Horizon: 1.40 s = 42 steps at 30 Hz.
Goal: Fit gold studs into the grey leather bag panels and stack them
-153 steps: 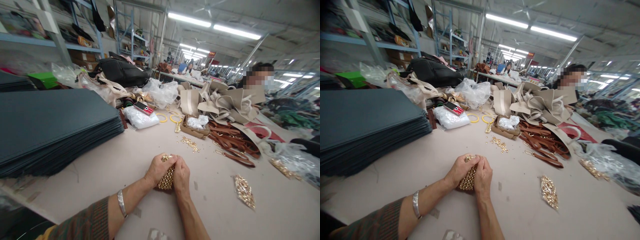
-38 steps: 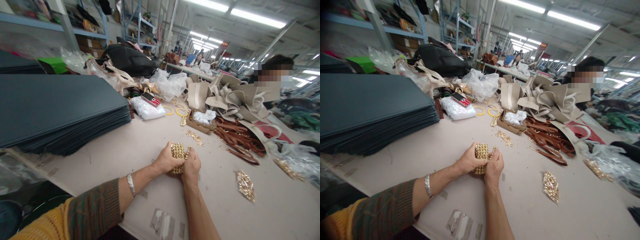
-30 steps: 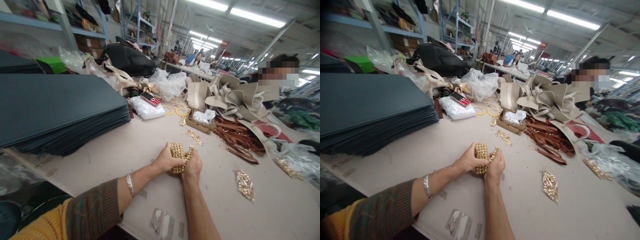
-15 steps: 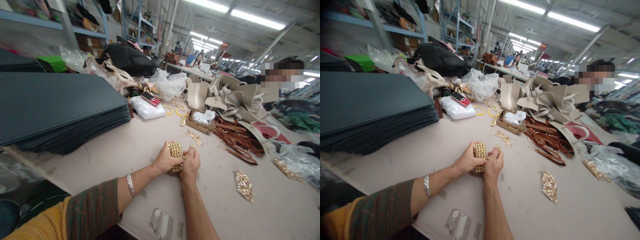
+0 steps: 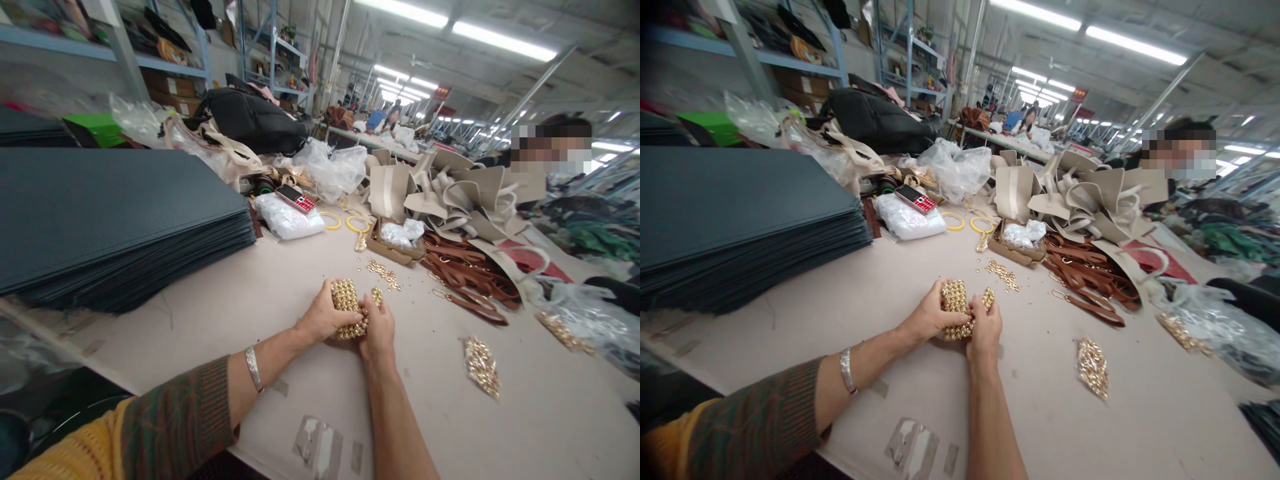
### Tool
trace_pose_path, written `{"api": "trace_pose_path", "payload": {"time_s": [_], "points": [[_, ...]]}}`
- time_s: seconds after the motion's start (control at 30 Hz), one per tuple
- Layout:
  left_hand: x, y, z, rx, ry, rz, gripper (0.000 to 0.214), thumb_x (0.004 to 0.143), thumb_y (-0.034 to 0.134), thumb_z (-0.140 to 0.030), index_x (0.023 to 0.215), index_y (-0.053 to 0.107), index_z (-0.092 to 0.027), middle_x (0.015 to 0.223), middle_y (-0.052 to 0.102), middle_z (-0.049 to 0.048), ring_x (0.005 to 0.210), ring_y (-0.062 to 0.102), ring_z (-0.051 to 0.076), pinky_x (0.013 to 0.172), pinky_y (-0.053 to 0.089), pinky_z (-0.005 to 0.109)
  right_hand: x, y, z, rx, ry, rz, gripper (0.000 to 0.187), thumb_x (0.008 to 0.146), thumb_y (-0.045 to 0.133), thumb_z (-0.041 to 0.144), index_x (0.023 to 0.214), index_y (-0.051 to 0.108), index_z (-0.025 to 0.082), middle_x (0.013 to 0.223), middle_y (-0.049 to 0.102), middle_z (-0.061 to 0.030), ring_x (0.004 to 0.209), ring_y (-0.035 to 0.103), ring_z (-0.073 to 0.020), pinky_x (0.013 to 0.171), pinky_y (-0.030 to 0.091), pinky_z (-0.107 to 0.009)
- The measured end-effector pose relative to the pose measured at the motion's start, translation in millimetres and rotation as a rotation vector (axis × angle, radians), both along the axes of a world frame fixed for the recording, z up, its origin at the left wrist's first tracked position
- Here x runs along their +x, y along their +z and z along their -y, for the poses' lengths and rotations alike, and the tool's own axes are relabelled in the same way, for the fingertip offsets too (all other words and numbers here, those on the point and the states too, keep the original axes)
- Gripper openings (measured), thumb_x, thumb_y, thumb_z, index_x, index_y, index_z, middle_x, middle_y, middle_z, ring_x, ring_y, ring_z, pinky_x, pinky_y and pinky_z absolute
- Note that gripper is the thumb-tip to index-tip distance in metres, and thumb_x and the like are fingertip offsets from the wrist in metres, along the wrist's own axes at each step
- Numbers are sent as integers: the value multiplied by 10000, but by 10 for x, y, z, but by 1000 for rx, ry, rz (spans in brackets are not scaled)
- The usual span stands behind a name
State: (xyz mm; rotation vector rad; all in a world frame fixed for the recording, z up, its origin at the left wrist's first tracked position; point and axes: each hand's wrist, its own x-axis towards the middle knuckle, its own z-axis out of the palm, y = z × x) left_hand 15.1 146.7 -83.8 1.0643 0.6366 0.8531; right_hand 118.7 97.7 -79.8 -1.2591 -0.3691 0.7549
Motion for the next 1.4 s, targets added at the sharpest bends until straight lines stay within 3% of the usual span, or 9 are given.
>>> {"api": "trace_pose_path", "payload": {"time_s": [0.13,0.27,0.43,0.8,1.03,1.17,1.4], "points": [[-40,45,-57,-25,-10,17,811,507,869,-200,1185,424,-184,933,587,1,855,580,185,792,493,327,45,162,100,26,206,-64,464,560,869,393,853,587,168,704,636,15,593,591,-133,541,496,-243],[-77,104,-87,-35,-23,32,813,526,865,-219,1203,416,-171,940,582,5,866,561,176,781,481,302,134,287,222,-18,465,-40,619,598,874,293,1126,565,203,900,687,-25,707,646,-162,530,513,-222],[-117,146,-102,-44,-94,56,849,510,874,-192,1226,419,-170,914,572,-11,829,554,160,756,473,286,214,275,281,-33,563,-20,638,630,862,269,1179,548,187,948,695,-44,760,654,-157,584,545,-212],[-133,171,-137,-95,-155,139,788,525,873,-198,1183,440,-189,870,554,-38,754,548,128,695,476,263,186,178,244,54,471,-146,544,584,875,192,1038,576,205,840,661,20,613,599,-86,507,514,-157],[-162,198,-141,-68,-152,127,810,514,873,-155,1195,435,-186,897,564,-32,787,558,133,729,475,262,160,204,246,3,522,-51,553,600,875,269,1058,577,187,889,690,-26,668,636,-138,531,535,-209],[-153,209,-124,-68,-139,114,798,509,868,-177,1182,442,-191,869,560,-38,760,555,136,715,477,272,148,197,234,14,475,-49,596,577,883,254,1082,574,193,829,687,-4,631,621,-129,514,518,-207],[-101,105,-147,-44,-3,54,807,526,844,-191,1203,407,-180,882,558,-27,804,527,144,746,451,268,95,164,207,78,306,7,826,608,870,229,1307,430,221,775,619,57,652,596,-121,578,541,-238]]}}
